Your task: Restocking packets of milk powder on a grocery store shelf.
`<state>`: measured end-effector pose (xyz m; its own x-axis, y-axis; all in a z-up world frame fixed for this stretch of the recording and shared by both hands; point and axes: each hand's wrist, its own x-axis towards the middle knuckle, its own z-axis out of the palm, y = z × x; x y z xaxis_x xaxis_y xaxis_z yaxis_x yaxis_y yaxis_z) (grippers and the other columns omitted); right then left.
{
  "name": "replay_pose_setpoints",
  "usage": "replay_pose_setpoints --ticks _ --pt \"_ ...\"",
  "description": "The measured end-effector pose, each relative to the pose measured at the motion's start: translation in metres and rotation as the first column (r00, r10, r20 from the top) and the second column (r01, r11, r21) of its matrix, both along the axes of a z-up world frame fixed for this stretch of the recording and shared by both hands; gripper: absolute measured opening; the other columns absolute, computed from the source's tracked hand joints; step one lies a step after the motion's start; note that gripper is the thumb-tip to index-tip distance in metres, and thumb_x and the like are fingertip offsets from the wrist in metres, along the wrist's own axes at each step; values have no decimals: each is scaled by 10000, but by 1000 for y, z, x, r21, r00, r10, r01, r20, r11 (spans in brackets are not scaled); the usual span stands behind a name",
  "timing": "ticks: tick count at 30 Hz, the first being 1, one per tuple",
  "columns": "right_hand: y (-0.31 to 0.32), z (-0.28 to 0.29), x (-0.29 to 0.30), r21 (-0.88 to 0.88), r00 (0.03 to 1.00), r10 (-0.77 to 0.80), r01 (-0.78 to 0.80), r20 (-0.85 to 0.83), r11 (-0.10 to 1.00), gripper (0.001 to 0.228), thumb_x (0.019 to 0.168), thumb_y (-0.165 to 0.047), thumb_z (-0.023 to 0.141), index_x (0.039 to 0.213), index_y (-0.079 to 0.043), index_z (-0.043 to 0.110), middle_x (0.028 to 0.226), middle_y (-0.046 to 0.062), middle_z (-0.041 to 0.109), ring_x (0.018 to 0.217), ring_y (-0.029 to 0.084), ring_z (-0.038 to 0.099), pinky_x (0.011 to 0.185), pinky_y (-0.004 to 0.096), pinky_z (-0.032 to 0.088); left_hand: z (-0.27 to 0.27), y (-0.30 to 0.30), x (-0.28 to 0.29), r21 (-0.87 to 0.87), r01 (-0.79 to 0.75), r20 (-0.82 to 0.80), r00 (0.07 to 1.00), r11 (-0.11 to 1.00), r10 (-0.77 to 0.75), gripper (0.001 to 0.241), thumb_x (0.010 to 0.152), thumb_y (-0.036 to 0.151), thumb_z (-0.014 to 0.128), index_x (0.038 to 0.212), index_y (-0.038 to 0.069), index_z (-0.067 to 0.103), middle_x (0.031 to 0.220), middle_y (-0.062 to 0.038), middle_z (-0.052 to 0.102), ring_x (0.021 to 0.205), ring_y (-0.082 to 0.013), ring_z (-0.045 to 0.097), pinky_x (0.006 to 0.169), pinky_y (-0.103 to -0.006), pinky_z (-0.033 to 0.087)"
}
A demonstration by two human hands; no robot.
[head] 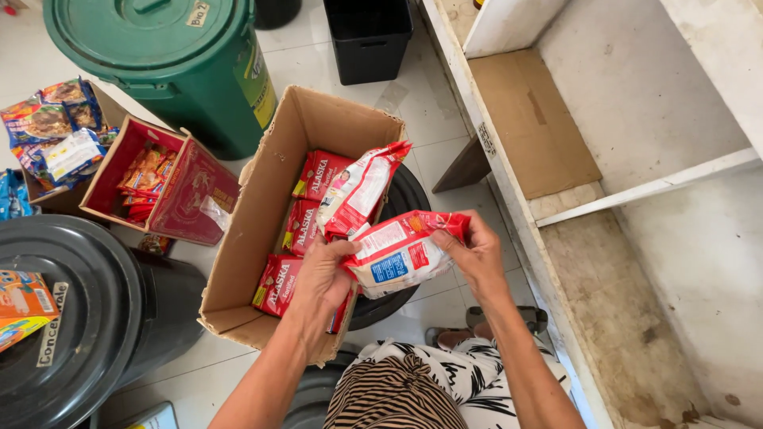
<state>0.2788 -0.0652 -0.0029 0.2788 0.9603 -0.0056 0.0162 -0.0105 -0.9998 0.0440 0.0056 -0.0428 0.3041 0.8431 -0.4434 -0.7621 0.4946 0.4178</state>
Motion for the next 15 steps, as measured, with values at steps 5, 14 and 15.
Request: replay_pose_setpoints --ticks 5,14,15 --pt "0 2 -14 83 999 -35 32 33 996 134 915 -74 782 993 -46 677 846 -50 652 779 22 546 673 208 448 -13 3 -36 2 204 -37 978 979 -204 453 802 -82 661 1245 -16 595 1209 -164 720 1119 -288 690 1026 -457 545" --pt "-1 9 -26 110 989 -68 53 135 993 105 912 -74 782 944 -49 685 803 -69 619 745 11 511 636 204 419 8 -5 -193 121 808 -246 587 576 -771 242 925 196 680 1018 -24 714 1054 -251 773 944 -335 762 732 -477 646" --pt "-1 9 -29 111 988 -56 40 145 993 109 912 -70 787 942 -45 684 820 -67 617 768 10 514 652 202 422 7 -11 -203 146 862 -157 504 485 -849 214 916 189 692 961 -17 726 1048 -264 776 984 -362 774 738 -508 658"
